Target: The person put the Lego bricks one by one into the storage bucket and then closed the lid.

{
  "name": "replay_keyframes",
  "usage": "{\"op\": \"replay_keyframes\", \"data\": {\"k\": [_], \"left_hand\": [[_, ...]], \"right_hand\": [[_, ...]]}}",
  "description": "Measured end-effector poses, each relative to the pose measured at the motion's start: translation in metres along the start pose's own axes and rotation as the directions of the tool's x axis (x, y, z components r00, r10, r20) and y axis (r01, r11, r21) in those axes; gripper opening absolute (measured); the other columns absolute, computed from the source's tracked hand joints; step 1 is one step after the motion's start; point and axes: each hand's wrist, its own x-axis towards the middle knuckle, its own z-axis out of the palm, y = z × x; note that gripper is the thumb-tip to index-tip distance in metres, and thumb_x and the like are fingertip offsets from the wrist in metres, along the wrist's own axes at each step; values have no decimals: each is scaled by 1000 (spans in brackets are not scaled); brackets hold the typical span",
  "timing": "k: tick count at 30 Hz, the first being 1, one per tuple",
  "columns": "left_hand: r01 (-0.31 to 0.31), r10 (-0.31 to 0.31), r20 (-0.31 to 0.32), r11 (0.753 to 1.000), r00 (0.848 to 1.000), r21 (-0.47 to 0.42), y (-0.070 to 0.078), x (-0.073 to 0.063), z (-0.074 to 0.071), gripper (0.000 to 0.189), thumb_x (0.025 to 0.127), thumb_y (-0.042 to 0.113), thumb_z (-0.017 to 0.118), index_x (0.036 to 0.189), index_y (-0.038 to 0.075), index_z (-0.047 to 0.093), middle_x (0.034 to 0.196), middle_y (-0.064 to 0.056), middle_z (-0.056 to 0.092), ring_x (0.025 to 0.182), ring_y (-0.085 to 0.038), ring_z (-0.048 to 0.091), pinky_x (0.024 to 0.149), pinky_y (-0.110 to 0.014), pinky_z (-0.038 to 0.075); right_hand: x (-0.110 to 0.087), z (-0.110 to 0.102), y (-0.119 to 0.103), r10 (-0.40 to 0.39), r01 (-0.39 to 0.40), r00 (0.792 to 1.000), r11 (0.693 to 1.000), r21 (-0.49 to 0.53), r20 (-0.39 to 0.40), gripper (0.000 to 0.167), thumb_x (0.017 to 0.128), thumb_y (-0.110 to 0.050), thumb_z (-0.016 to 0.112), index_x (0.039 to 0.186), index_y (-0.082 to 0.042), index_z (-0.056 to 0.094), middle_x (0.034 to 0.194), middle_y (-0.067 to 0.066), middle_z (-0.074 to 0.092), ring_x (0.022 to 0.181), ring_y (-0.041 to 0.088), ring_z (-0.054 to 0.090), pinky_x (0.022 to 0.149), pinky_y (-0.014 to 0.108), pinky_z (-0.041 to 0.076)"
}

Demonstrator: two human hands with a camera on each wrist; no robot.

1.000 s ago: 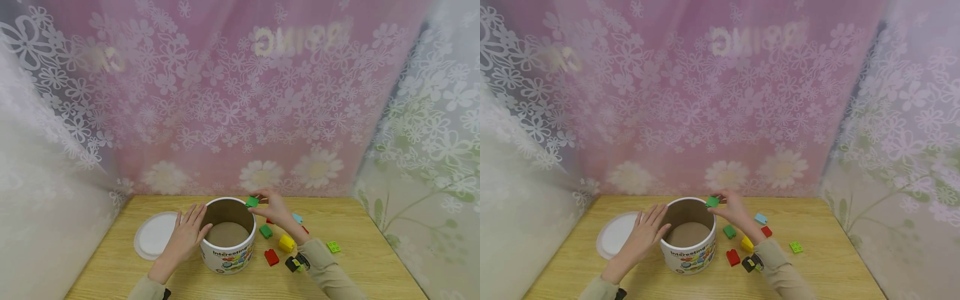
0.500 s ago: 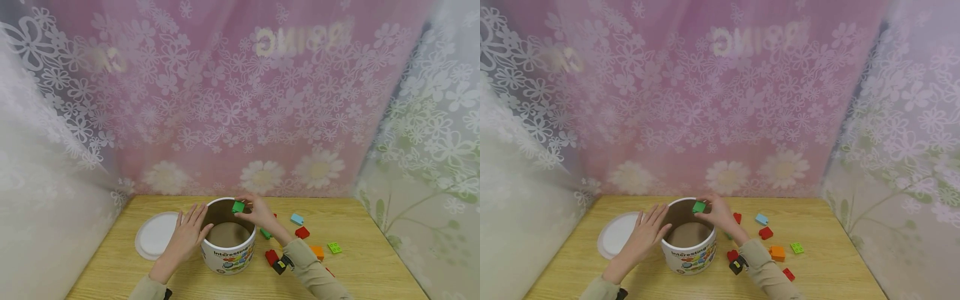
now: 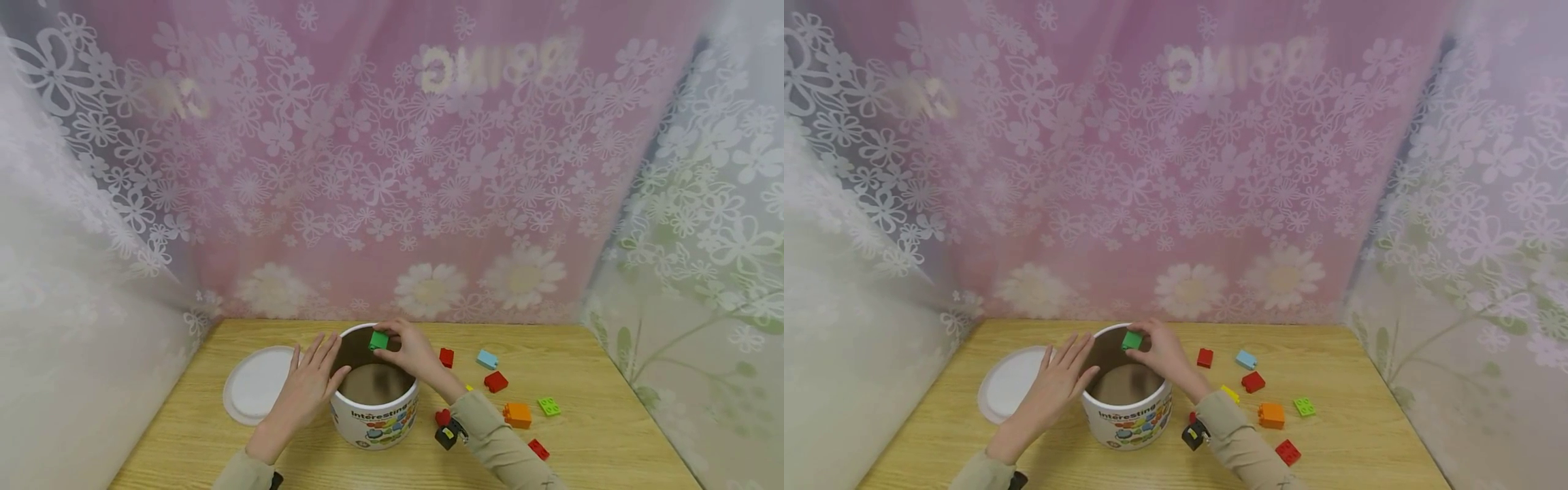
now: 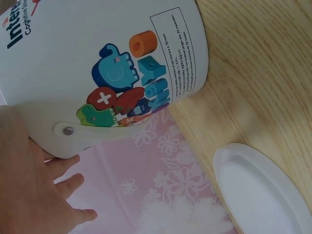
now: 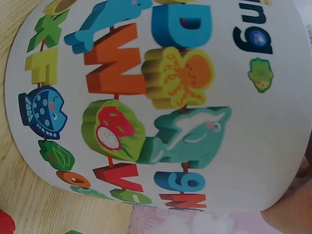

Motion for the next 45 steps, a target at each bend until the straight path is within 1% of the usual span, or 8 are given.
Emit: {"op": "replay_keyframes", "data": {"k": [4,11,17,23,30,32,38,45], "left_hand": [[-4,4,-7,1000,1000,3,0,-1,0,63,106,41,51,155,3,41,161,-11,38,151,-35,29,120,-67,14],[-3,3,3,1000,1000,-4,0,-1,0,64,106,42,51,156,4,39,161,-12,38,151,-35,28,120,-66,14],[-3,3,10,1000,1000,-10,-1,0,0,64,107,44,48,156,4,38,162,-11,36,152,-33,26,120,-66,13],[3,-3,18,1000,1000,-19,1,1,-1,63,106,40,51,156,4,39,162,-11,36,152,-35,27,119,-67,15],[6,-5,14,1000,1000,-24,1,0,-2,64,107,42,49,156,4,38,162,-11,36,151,-36,27,120,-66,13],[7,-7,11,1000,1000,-30,1,0,-2,63,106,40,51,156,4,39,162,-11,37,151,-36,27,120,-66,12],[10,-10,7,1000,1000,-26,2,0,-2,63,105,38,53,156,4,38,162,-11,37,151,-35,28,120,-66,12],[6,-6,3,1000,1000,-27,3,-1,-3,63,106,39,52,156,3,39,161,-12,37,151,-36,28,120,-66,12]], "right_hand": [[0,1,0,1,-1,1000,1000,-3,-10,43,87,-10,81,127,-1,67,120,13,62,107,30,68,92,37,58],[1,4,4,-8,7,1000,998,-61,-22,48,84,-11,84,128,-4,67,123,14,63,110,32,68,94,38,57],[-1,1,4,-21,28,997,995,94,-75,40,89,-7,78,126,1,68,122,17,67,112,40,66,96,52,54],[-9,-8,-1,-23,47,992,980,195,-122,32,93,-9,73,125,-5,71,121,13,71,111,36,68,95,53,54],[-23,-34,-40,-44,88,988,949,303,-150,33,93,2,70,126,8,66,125,28,66,116,46,62,98,59,50],[-24,-36,-35,-44,93,986,944,315,-158,35,93,2,69,127,9,64,127,27,65,118,46,61,98,58,50],[-24,-31,2,-70,143,974,928,343,-217,39,94,5,68,131,9,61,131,28,62,121,46,59,99,64,47],[-34,-42,23,-49,140,960,937,321,-275,37,94,-1,69,131,2,64,130,24,64,119,46,59,100,59,49]]}}
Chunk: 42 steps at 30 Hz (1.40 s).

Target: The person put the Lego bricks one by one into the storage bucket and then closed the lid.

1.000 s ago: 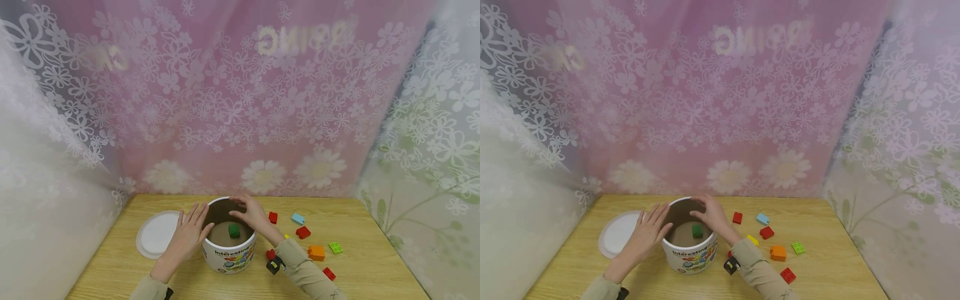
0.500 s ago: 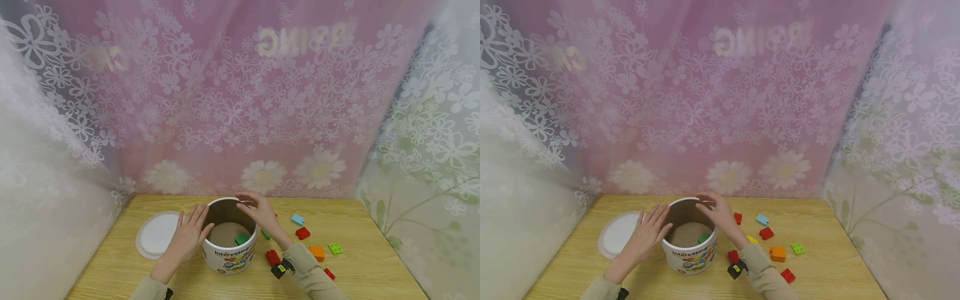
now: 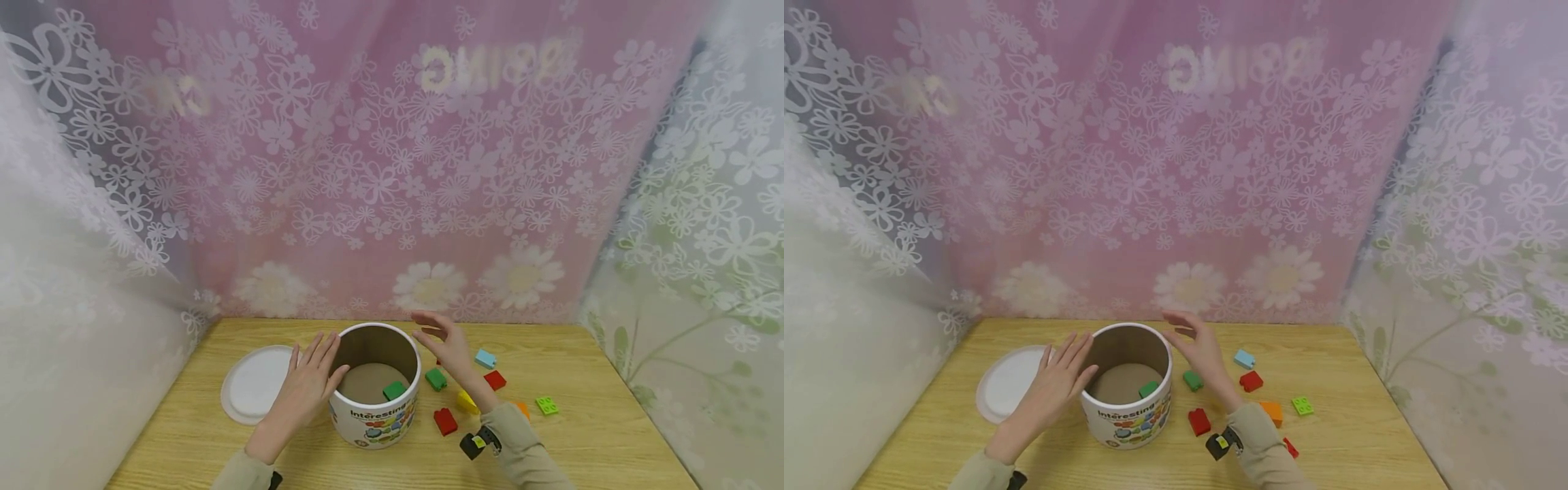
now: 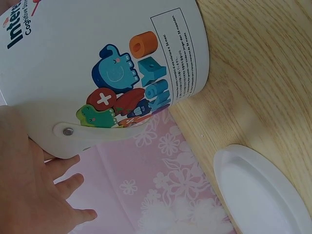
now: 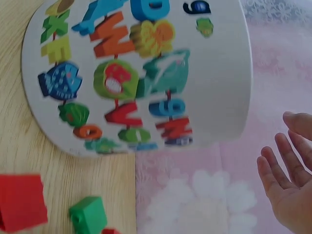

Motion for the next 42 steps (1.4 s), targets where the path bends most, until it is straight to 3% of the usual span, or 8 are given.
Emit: {"op": "replay_keyframes", "data": {"k": [3,9,13,22,29,36,39,42], "left_hand": [[-3,3,-5,1000,1000,8,0,-1,0,63,106,40,51,156,3,39,161,-12,37,151,-36,28,120,-66,13],[-9,9,-11,1000,1000,8,0,-1,0,63,106,41,50,156,3,39,161,-12,38,151,-36,28,120,-66,14],[-7,7,-8,1000,1000,2,0,0,0,63,106,40,51,156,3,39,161,-12,38,151,-36,28,120,-66,13],[-20,20,-28,1000,999,-4,0,-2,1,62,106,37,53,155,2,40,161,-12,38,150,-36,29,119,-67,14],[-12,11,-5,1000,1000,-14,0,-1,1,63,106,39,51,156,3,38,161,-13,37,152,-35,25,120,-66,11],[-9,9,-11,1000,1000,-16,0,0,1,62,106,36,53,156,2,38,162,-11,36,152,-35,25,120,-66,11],[-13,13,-13,1000,1000,-11,0,0,1,63,106,38,51,156,3,38,162,-11,36,152,-35,25,120,-66,11],[-14,14,-13,1000,1000,-10,0,-1,1,63,107,41,48,156,3,38,162,-11,36,153,-35,24,120,-66,11]], "right_hand": [[-4,-12,1,40,-40,999,999,-7,-8,38,96,-5,69,133,1,63,132,23,63,120,41,59,102,53,50],[-14,-40,8,103,-103,994,995,-1,-34,41,98,-9,67,137,1,60,137,23,60,119,12,61,101,23,50],[-23,-59,16,107,-107,992,994,-8,-68,41,99,-8,66,139,1,58,138,27,57,117,2,60,98,17,50],[-54,-100,26,179,-189,969,981,-40,-170,45,100,-11,65,142,2,55,132,5,64,114,7,65,92,16,52],[-81,-127,30,195,-234,955,959,-162,-225,43,99,-13,67,140,0,58,131,12,64,109,-3,62,89,10,50],[-113,-156,49,214,-278,951,908,-315,-221,41,100,-17,67,138,-3,61,134,23,61,110,-6,58,86,5,47],[-123,-166,58,259,-327,940,873,-362,-224,42,99,-21,68,137,-3,62,133,22,62,111,2,60,85,6,48],[-130,-172,62,321,-390,919,829,-402,-229,43,98,-20,69,136,-2,62,133,23,62,113,21,64,83,11,51]]}}
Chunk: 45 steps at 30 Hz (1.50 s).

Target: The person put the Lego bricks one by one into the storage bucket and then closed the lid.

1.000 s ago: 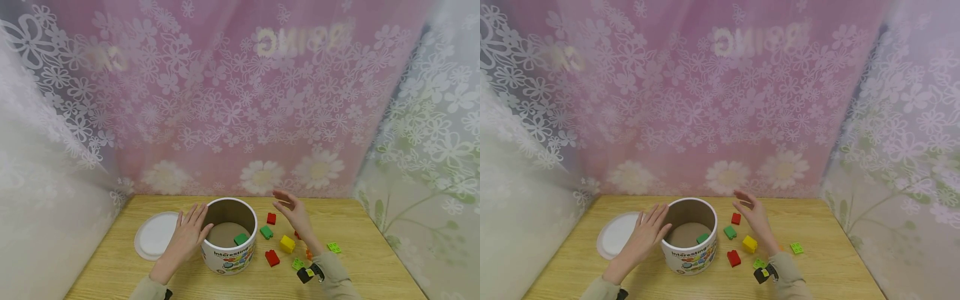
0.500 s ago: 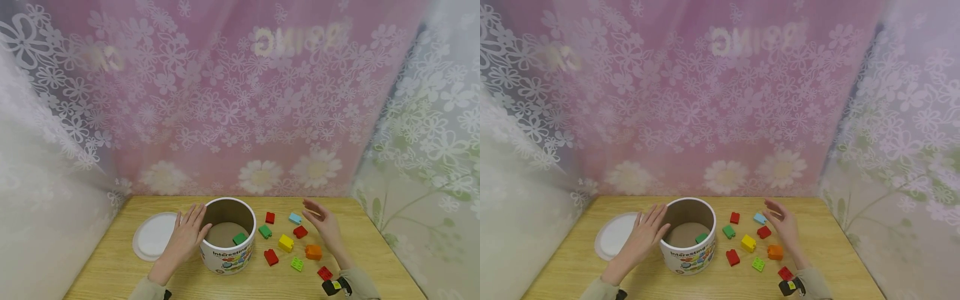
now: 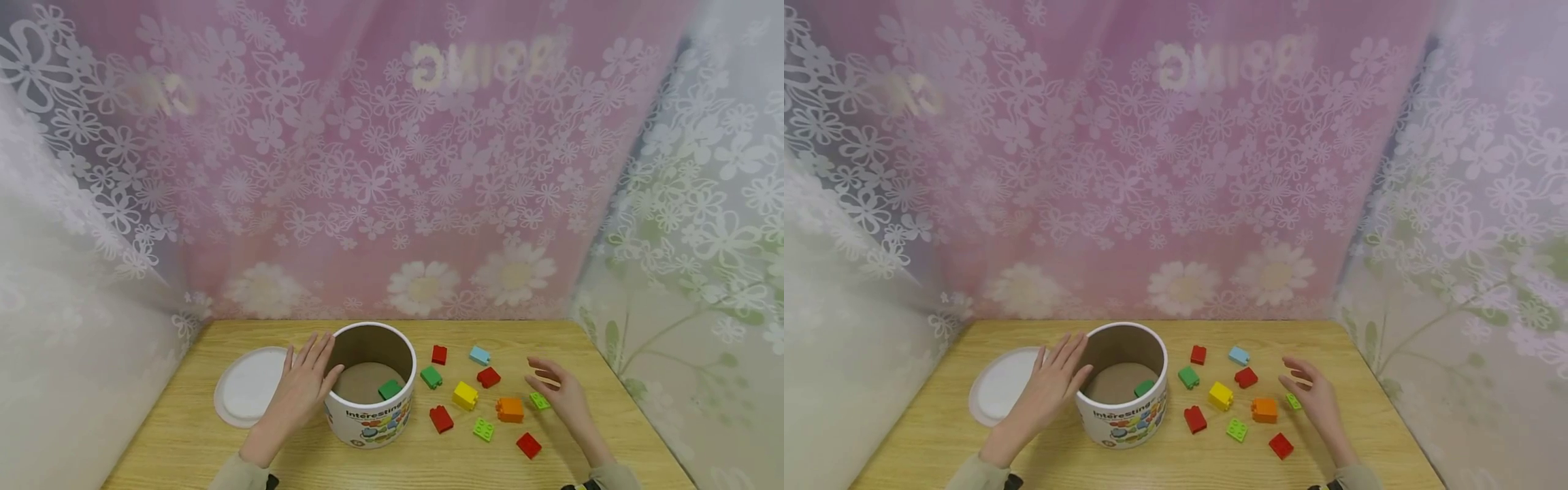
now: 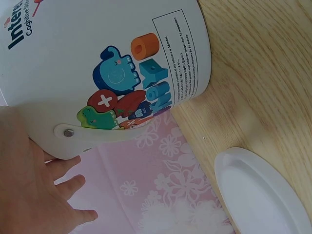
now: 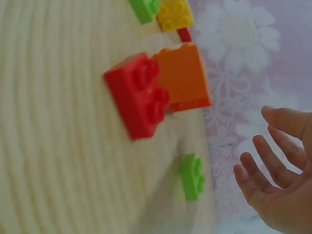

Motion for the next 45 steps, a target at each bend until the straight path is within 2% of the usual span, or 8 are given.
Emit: {"op": "replay_keyframes", "data": {"k": [1,4,8,13,21,32,38,45], "left_hand": [[0,0,-2,1000,1000,1,0,0,0,63,107,41,48,156,3,38,162,-11,36,153,-35,24,120,-66,11],[-1,1,-7,1000,1000,0,0,0,1,63,107,40,49,156,3,38,162,-11,36,152,-35,25,120,-66,12],[-2,1,-16,1000,1000,-4,-1,-1,2,62,106,38,51,156,3,39,162,-11,37,152,-35,25,120,-66,12],[-3,3,-21,1000,1000,-15,-1,-3,4,61,106,37,53,155,3,40,161,-12,38,152,-35,26,119,-68,13],[-1,1,-21,1000,1000,-15,-2,-3,5,61,105,35,55,155,4,40,160,-12,39,152,-35,27,119,-67,13],[-14,14,-31,1000,999,3,0,-1,3,61,105,35,54,155,2,41,160,-12,39,151,-36,27,119,-67,14],[-15,16,-27,1000,1000,7,0,-1,2,61,105,34,55,155,3,40,160,-13,39,152,-35,26,119,-67,14],[-17,17,-46,1000,999,0,0,-1,2,60,105,32,55,155,3,41,159,-13,40,151,-36,28,119,-67,15]], "right_hand": [[-1,-1,2,18,-18,1000,1000,-17,10,44,98,-20,70,137,-1,61,133,24,62,114,27,64,82,12,52],[-5,-3,6,53,-51,998,997,-49,34,45,98,-16,70,137,2,59,134,26,61,115,43,61,85,27,58],[-9,-5,14,76,-71,995,994,-85,67,47,96,-13,71,136,7,58,134,31,59,115,49,60,88,47,58],[-8,-7,24,137,-118,983,981,-151,125,51,91,-10,76,134,11,58,132,38,56,112,52,61,89,53,57],[-3,-6,32,199,-147,965,950,-276,169,55,86,-17,82,129,11,61,120,34,63,102,44,65,84,56,55],[-2,-2,32,190,-135,972,934,-332,141,43,80,-9,83,116,10,68,105,25,68,93,37,66,78,51,55],[-3,-2,25,206,-159,971,935,-318,122,43,81,-7,81,118,10,67,103,26,63,92,36,65,73,47,55],[-2,-4,8,136,-101,985,954,-282,107,44,83,-6,80,122,10,66,110,27,61,95,38,66,78,49,57]]}}
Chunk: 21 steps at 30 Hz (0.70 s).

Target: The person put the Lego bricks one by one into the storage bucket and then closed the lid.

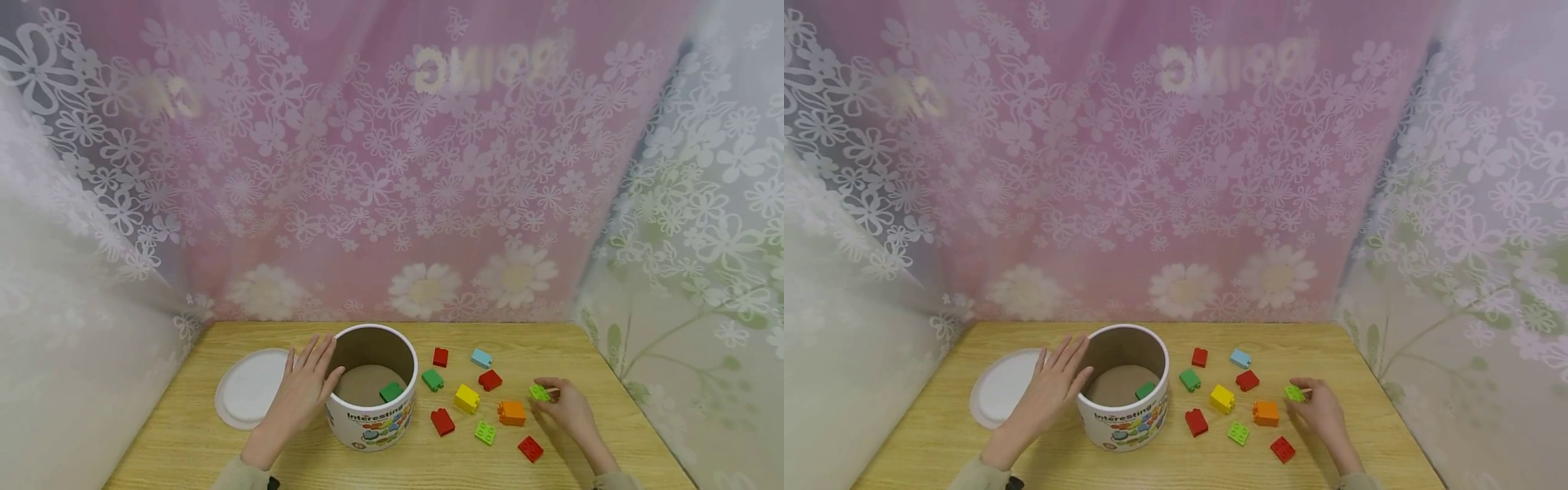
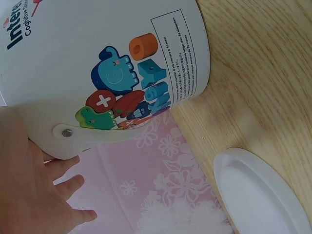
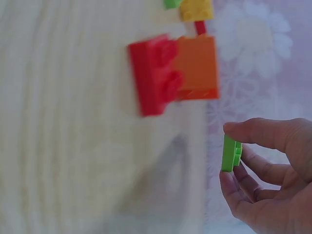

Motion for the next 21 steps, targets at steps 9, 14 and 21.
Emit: {"op": "replay_keyframes", "data": {"k": [9,14,21], "left_hand": [[4,-4,4,1000,1000,-4,0,1,-1,60,104,31,57,155,3,40,160,-13,40,151,-36,27,119,-67,15],[-2,2,1,1000,1000,-3,-1,0,1,61,107,38,50,154,2,41,159,-13,40,150,-37,29,118,-68,15],[13,-13,31,1000,999,-4,-1,0,0,62,107,39,49,156,3,39,161,-13,38,152,-35,25,120,-67,12]], "right_hand": [[-1,-9,-31,-67,67,998,997,22,-6,42,86,-4,77,125,7,66,117,29,60,99,43,66,86,53,57],[-2,-10,-38,-78,79,997,997,26,-18,42,85,-3,77,125,7,67,115,28,61,99,42,66,87,52,57],[2,-11,-48,-93,93,995,996,18,-22,42,86,-5,77,126,4,67,119,27,60,101,41,66,86,52,57]]}}
